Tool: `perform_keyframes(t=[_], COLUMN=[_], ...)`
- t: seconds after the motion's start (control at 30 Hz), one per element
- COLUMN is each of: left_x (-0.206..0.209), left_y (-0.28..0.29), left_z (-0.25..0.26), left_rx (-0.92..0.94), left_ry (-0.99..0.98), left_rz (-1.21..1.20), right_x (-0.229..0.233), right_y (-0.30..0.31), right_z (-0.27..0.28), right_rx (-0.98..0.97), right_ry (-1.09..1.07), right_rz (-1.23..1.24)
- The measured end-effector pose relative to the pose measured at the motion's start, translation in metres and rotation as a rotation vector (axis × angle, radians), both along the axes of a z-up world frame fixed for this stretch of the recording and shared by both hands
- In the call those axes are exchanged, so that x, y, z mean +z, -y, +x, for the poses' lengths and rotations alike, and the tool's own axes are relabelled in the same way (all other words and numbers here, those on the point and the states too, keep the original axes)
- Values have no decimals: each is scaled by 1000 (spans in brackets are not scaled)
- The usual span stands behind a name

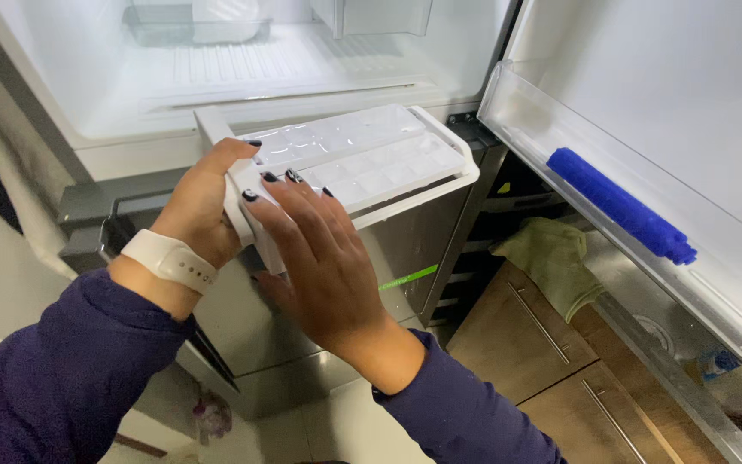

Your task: The person fills two ice trays with water at a kitchen sink, places them into a freezer, wipes the exterior refrigerator door with a cloth, and places a wrapped item into the freezer.

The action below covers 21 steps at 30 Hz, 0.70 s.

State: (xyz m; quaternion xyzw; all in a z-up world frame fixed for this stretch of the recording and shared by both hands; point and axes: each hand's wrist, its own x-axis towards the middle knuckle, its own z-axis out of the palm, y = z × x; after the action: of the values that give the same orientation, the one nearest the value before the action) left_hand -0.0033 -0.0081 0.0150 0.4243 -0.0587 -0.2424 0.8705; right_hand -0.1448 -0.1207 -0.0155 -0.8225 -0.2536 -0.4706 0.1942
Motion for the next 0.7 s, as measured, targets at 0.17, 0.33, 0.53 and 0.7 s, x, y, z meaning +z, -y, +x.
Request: perform_keyframes(t=[0.17, 0.33, 0.53, 0.7], left_x=[9, 17, 31, 44], left_y=[12, 20, 38, 54], left_z=[8, 6, -8, -19], left_rx=[-27, 6, 43, 129], left_ry=[-18, -75, -89, -163], left_rz=[22, 140, 204, 179], right_x=[9, 18, 25, 38], right_y=[3, 15, 43, 63], right_z=[9, 13, 12, 9], right_rx=[-144, -96, 51, 194], right_ry=[-27, 32, -8, -17], right_rz=[-36, 0, 14, 47])
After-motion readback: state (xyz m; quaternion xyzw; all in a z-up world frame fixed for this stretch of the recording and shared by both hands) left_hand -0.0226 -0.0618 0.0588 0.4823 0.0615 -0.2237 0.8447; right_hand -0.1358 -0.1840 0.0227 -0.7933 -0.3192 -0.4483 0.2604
